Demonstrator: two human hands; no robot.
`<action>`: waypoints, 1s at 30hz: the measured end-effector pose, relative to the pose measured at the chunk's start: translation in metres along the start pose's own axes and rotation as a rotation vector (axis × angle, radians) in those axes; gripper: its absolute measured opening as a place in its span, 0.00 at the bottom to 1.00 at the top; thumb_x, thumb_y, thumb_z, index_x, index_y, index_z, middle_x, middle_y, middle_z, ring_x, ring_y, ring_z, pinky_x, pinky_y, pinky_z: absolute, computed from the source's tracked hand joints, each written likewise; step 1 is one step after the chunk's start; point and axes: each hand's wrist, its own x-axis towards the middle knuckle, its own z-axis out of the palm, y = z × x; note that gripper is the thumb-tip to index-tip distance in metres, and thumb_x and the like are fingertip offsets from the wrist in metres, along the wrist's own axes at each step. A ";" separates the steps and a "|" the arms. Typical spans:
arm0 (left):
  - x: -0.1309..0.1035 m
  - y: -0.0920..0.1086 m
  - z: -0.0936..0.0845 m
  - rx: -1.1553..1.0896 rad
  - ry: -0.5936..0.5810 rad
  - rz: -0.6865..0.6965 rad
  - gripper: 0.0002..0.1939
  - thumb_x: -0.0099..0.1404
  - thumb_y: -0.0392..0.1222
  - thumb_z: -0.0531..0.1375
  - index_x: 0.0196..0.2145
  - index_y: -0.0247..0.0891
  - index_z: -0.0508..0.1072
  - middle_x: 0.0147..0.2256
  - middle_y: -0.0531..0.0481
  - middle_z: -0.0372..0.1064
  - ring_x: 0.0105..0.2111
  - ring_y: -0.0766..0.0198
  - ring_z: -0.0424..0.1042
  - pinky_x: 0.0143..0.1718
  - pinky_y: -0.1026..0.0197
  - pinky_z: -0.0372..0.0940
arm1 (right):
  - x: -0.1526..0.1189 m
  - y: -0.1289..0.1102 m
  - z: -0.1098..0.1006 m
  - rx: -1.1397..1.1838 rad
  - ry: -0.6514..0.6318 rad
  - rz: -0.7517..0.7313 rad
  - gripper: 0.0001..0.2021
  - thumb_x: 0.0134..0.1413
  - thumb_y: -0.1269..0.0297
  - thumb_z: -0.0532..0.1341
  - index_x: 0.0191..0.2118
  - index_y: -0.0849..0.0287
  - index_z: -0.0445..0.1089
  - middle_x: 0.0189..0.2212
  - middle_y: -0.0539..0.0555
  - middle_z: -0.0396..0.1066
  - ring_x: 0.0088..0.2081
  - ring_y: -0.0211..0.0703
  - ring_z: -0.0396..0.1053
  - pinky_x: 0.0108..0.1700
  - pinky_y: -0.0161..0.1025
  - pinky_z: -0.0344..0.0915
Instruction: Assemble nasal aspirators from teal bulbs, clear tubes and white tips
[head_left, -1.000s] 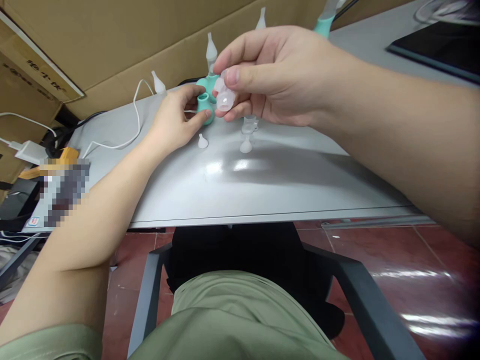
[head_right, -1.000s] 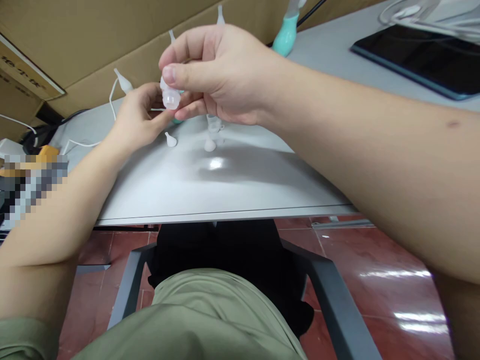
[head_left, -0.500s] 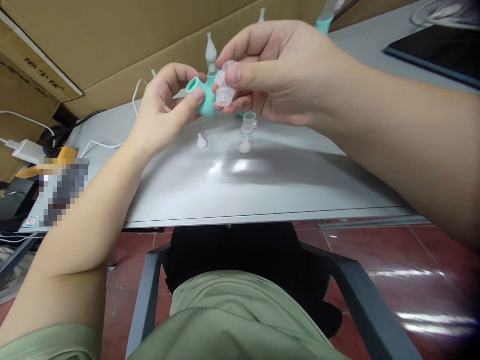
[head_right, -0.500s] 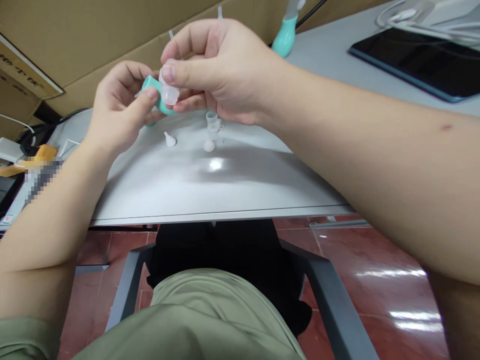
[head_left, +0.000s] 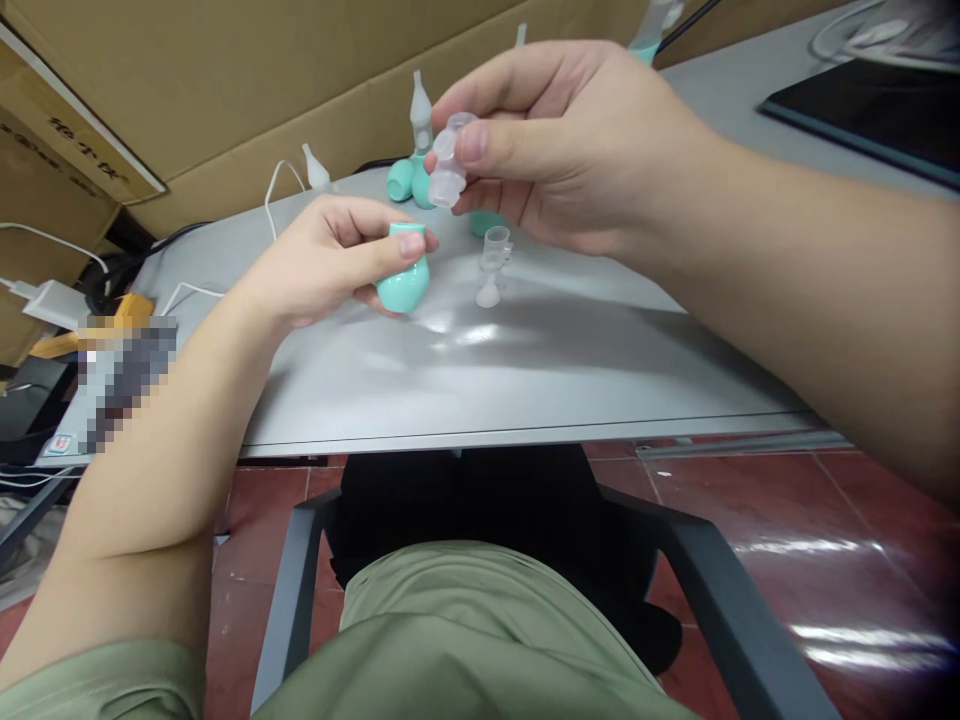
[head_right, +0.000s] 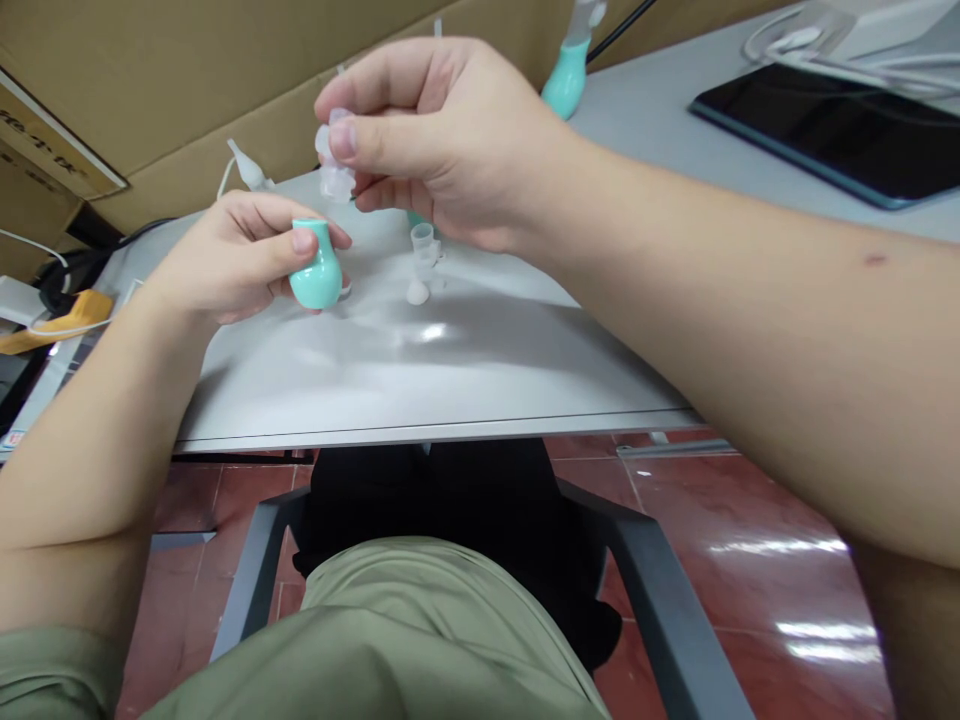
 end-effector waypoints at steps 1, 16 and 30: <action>0.000 0.001 0.001 0.014 -0.019 0.002 0.34 0.67 0.77 0.89 0.41 0.44 0.89 0.34 0.54 0.82 0.33 0.63 0.85 0.35 0.58 0.84 | 0.000 0.002 -0.002 -0.023 -0.016 -0.002 0.08 0.68 0.64 0.86 0.46 0.44 0.91 0.41 0.38 0.91 0.44 0.31 0.91 0.50 0.28 0.89; 0.002 -0.004 0.004 0.295 0.150 0.137 0.32 0.73 0.78 0.83 0.41 0.45 0.87 0.35 0.46 0.85 0.33 0.54 0.85 0.34 0.51 0.84 | -0.001 0.002 -0.004 -0.264 -0.017 -0.164 0.11 0.59 0.65 0.90 0.43 0.51 0.91 0.41 0.43 0.93 0.44 0.37 0.95 0.48 0.23 0.88; -0.001 -0.003 -0.003 0.589 0.251 0.286 0.16 0.75 0.59 0.76 0.47 0.45 0.94 0.44 0.45 0.89 0.46 0.44 0.87 0.54 0.43 0.84 | -0.001 0.003 -0.014 -0.588 -0.053 -0.314 0.14 0.60 0.80 0.86 0.39 0.51 0.93 0.36 0.32 0.90 0.39 0.27 0.90 0.43 0.09 0.77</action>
